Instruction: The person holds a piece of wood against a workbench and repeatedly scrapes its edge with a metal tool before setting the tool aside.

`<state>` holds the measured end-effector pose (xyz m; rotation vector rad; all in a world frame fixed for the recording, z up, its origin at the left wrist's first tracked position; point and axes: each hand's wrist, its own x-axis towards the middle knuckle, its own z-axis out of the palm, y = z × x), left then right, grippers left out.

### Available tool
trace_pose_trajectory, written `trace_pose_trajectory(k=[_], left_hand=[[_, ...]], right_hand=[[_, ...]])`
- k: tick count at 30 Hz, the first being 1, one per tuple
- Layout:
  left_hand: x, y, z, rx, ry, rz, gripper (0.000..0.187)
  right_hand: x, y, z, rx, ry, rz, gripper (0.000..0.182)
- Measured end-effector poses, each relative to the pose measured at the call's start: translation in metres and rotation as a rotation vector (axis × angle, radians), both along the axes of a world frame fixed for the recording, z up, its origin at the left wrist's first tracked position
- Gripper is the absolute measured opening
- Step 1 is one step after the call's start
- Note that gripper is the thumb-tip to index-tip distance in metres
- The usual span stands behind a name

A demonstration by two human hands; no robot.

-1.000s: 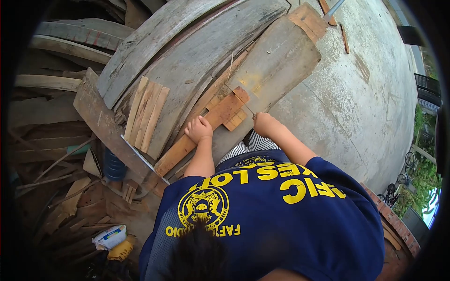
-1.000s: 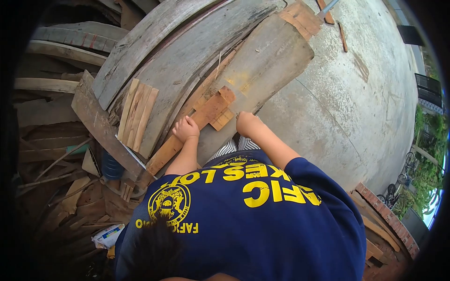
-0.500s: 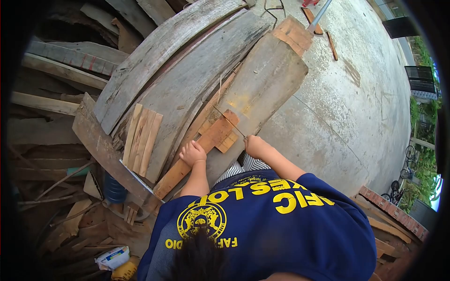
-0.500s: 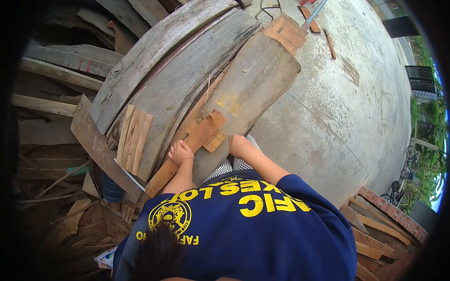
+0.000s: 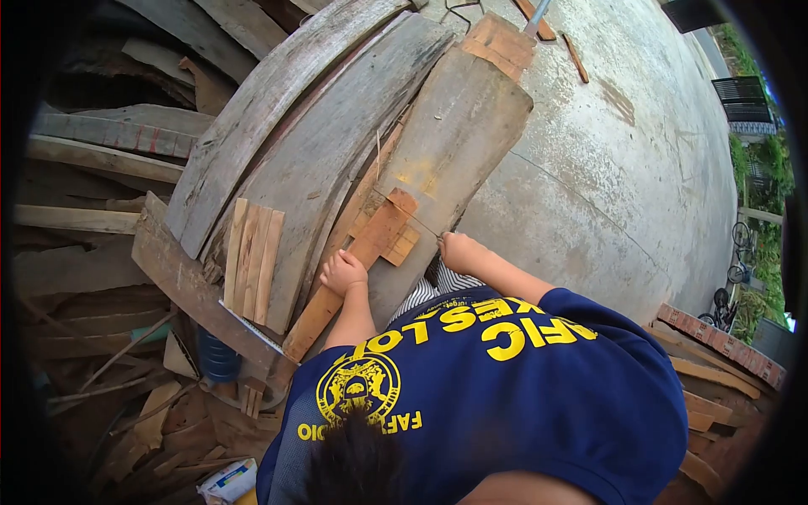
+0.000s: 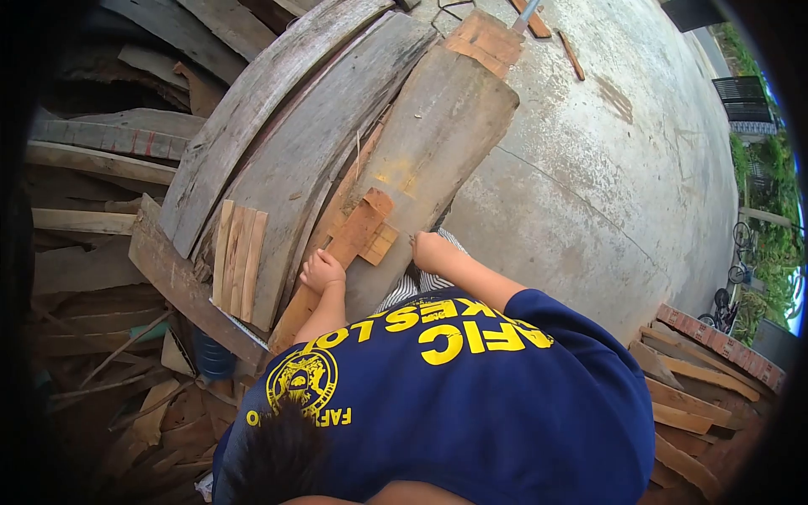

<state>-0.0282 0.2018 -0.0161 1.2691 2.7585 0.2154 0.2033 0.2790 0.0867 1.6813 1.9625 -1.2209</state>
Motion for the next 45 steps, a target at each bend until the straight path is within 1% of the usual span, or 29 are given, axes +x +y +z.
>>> trace_pose_trajectory(k=[2, 4, 5, 8, 10, 12, 14, 16, 18, 20, 22, 23, 25, 26, 28, 29, 31, 33, 35, 36, 38, 41, 43, 45], left_hand=[[-0.002, -0.002, -0.005, 0.001, -0.004, -0.005, 0.035], [0.000, -0.002, -0.008, 0.002, -0.020, 0.002, 0.035], [0.000, -0.001, -0.006, -0.006, -0.024, 0.010, 0.035], [-0.002, -0.001, -0.005, -0.011, -0.018, 0.002, 0.035], [-0.002, -0.003, -0.009, 0.007, 0.008, -0.009, 0.035], [-0.002, -0.001, -0.005, 0.004, -0.001, -0.008, 0.035], [0.000, -0.002, -0.005, 0.001, -0.009, -0.003, 0.035], [-0.001, -0.002, -0.007, 0.012, 0.000, 0.002, 0.035], [-0.003, -0.002, -0.009, 0.023, 0.009, -0.002, 0.035], [-0.001, -0.002, -0.009, 0.029, 0.010, -0.002, 0.035], [0.000, -0.001, -0.005, 0.021, 0.006, 0.004, 0.035], [0.000, -0.002, -0.005, 0.018, 0.003, 0.000, 0.035], [0.000, -0.002, -0.007, 0.046, 0.016, -0.005, 0.035], [-0.001, -0.003, -0.008, 0.043, 0.012, -0.005, 0.035], [-0.001, -0.002, -0.007, 0.028, 0.019, -0.009, 0.035], [0.000, -0.003, -0.006, 0.022, 0.017, -0.001, 0.035], [0.000, -0.001, -0.005, 0.022, 0.001, 0.003, 0.035], [-0.001, -0.001, -0.006, 0.035, 0.013, -0.001, 0.035], [0.001, -0.003, -0.007, 0.043, 0.017, 0.000, 0.035], [0.002, -0.002, -0.005, 0.037, 0.012, 0.008, 0.035], [0.000, 0.001, -0.002, 0.025, 0.011, 0.012, 0.035], [0.000, -0.001, -0.004, 0.003, 0.020, 0.002, 0.035], [0.000, -0.001, -0.007, 0.052, 0.047, -0.013, 0.034], [0.000, -0.002, -0.007, 0.035, 0.043, -0.009, 0.034]], right_hand=[[-0.024, 0.021, -0.011, -0.002, 0.011, -0.009, 0.033], [-0.043, 0.035, -0.054, -0.013, 0.011, 0.020, 0.032], [-0.042, 0.036, -0.054, -0.019, 0.002, 0.025, 0.032], [-0.040, 0.033, -0.037, -0.055, -0.005, 0.054, 0.031], [-0.015, 0.010, 0.006, -0.054, -0.005, 0.004, 0.031], [0.006, -0.012, 0.011, -0.029, 0.010, -0.016, 0.032], [0.011, -0.018, 0.005, -0.002, 0.027, -0.032, 0.032], [-0.002, -0.012, -0.011, -0.002, 0.033, -0.043, 0.033], [-0.024, 0.007, -0.034, 0.001, 0.025, 0.002, 0.032], [-0.037, 0.027, -0.044, -0.001, 0.031, 0.010, 0.032], [-0.043, 0.038, -0.038, -0.070, -0.018, 0.066, 0.032], [-0.038, 0.034, -0.031, -0.073, -0.021, 0.062, 0.032], [-0.021, 0.015, 0.004, -0.090, -0.017, 0.048, 0.031], [-0.007, 0.003, 0.006, -0.093, -0.021, 0.047, 0.031], [0.015, -0.014, 0.007, -0.031, 0.058, -0.003, 0.033], [0.015, -0.015, 0.003, -0.037, 0.056, 0.005, 0.033], [0.006, -0.006, -0.006, -0.064, 0.037, -0.026, 0.031], [-0.018, 0.010, -0.025, -0.016, 0.015, -0.031, 0.031], [-0.040, 0.030, -0.044, -0.008, 0.035, 0.082, 0.030], [-0.039, 0.030, -0.045, -0.011, 0.031, 0.090, 0.030], [-0.042, 0.030, -0.050, -0.013, 0.030, 0.032, 0.030], [-0.014, 0.016, -0.013, -0.059, 0.019, 0.003, 0.031], [0.005, -0.002, -0.004, -0.062, 0.045, -0.003, 0.034], [0.005, -0.005, -0.008, -0.058, 0.068, 0.001, 0.036]])
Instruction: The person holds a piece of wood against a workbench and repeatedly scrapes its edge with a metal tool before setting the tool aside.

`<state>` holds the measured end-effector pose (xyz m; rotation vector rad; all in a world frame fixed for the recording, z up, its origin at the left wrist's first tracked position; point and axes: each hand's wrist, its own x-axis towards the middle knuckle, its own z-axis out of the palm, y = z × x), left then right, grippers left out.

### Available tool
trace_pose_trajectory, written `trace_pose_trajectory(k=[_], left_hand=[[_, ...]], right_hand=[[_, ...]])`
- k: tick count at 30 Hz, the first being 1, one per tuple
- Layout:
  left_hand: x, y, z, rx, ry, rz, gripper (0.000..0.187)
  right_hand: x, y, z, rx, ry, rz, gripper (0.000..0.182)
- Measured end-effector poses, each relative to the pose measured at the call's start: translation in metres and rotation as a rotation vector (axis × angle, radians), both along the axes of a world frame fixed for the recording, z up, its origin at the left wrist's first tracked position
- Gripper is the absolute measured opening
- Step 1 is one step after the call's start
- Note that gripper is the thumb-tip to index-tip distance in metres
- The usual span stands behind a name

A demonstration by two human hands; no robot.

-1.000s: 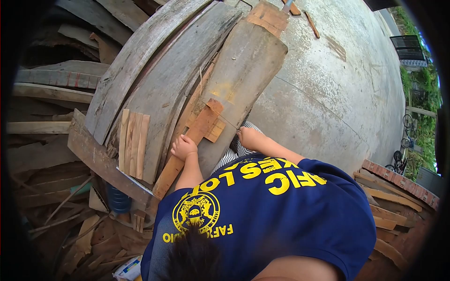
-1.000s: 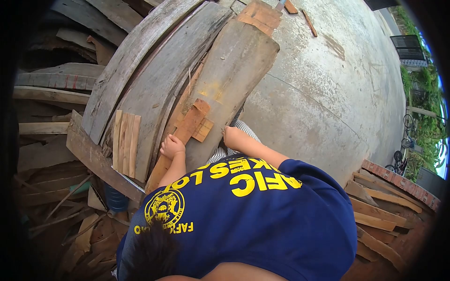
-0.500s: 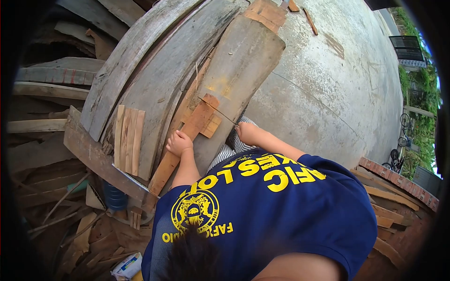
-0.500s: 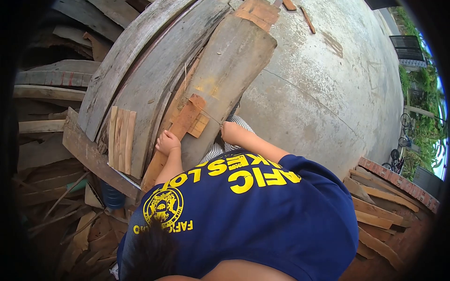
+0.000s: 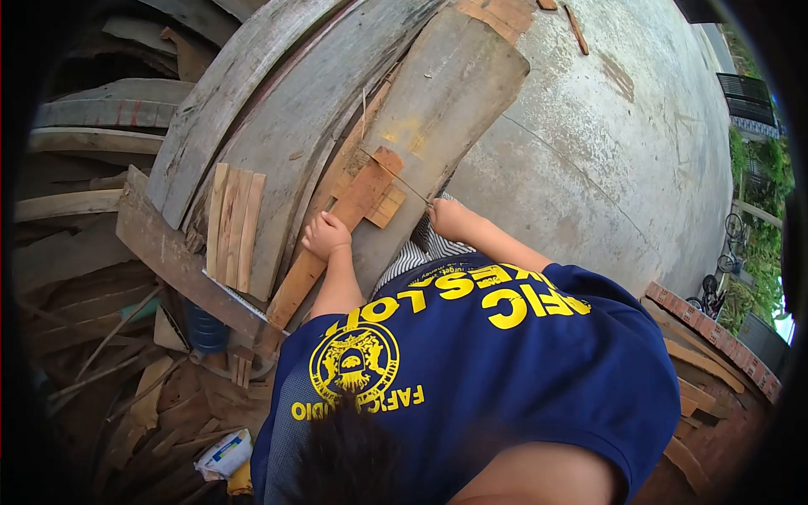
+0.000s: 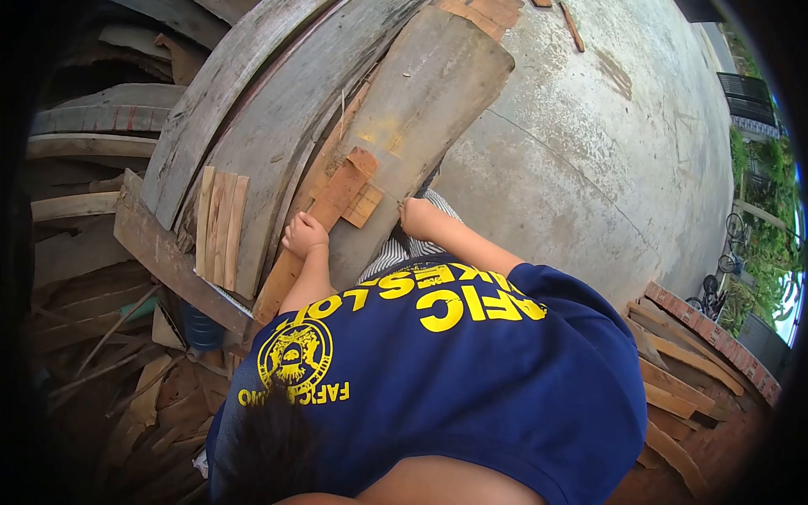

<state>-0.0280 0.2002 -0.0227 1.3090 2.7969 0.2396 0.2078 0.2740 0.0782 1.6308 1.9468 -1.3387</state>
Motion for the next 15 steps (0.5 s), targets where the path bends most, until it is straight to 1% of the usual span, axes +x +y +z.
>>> trace_pose_trajectory(k=[2, 5, 8, 10, 12, 14, 15], left_hand=[[-0.001, 0.000, -0.001, 0.008, 0.002, -0.004, 0.034], [0.000, 0.001, 0.000, 0.013, -0.020, 0.002, 0.033], [0.000, 0.000, -0.001, 0.021, 0.005, -0.004, 0.033], [-0.003, -0.002, -0.005, 0.028, 0.016, -0.019, 0.032], [-0.002, 0.000, -0.005, 0.040, 0.015, -0.013, 0.032], [-0.001, 0.000, 0.001, -0.031, -0.019, -0.002, 0.032], [-0.001, 0.000, 0.000, -0.012, -0.032, 0.007, 0.033]], right_hand=[[-0.011, 0.015, -0.020, 0.030, 0.006, -0.044, 0.036], [-0.047, 0.047, -0.045, 0.020, 0.010, -0.018, 0.036], [-0.049, 0.041, -0.042, 0.035, -0.001, -0.011, 0.035], [-0.021, 0.022, -0.009, 0.012, -0.003, -0.003, 0.034], [0.013, 0.000, -0.005, 0.051, 0.044, -0.042, 0.031], [0.017, -0.006, -0.007, 0.037, 0.020, -0.033, 0.031], [0.016, -0.007, -0.006, 0.029, 0.006, -0.033, 0.031]])
